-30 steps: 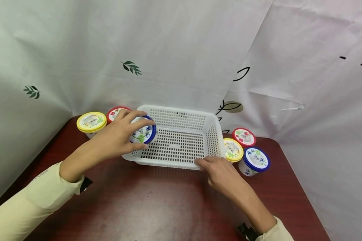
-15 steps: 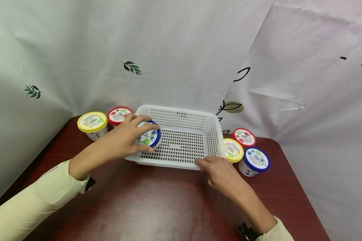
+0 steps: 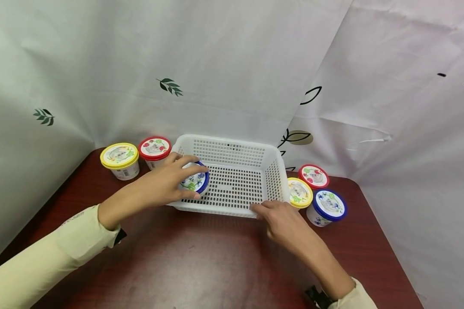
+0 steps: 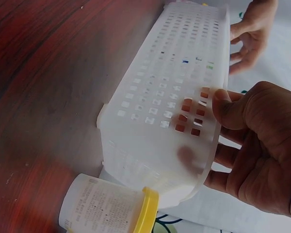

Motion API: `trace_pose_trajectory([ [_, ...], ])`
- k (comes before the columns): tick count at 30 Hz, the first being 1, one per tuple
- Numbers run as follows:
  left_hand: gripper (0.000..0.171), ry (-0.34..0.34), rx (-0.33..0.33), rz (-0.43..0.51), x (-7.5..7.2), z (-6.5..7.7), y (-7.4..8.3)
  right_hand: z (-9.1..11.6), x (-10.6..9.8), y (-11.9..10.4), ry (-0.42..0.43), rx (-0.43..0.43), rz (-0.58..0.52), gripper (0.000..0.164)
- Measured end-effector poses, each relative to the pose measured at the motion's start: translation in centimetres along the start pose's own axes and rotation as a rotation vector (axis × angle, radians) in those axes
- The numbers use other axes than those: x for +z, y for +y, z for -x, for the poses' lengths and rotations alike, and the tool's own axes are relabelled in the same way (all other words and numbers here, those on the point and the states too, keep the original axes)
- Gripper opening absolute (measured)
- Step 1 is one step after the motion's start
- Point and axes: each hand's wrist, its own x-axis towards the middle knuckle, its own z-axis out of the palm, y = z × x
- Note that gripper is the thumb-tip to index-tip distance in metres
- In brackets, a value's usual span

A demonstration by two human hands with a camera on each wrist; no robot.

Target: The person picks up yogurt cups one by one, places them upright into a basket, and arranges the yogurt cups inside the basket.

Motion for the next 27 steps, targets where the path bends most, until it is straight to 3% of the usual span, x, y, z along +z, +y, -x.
trace_pose_trajectory([
  [7,0.066,-0.012,0.043,0.001,0.4,-0.3,0.1,0.0,-0.1,0.1,-0.007,-0.002,0.000,0.042],
  [27,0.061,-0.135,0.007,0.002,0.9,-1.2,0.0,0.0,0.0,0.1,-0.006,0.003,0.008,0.044],
])
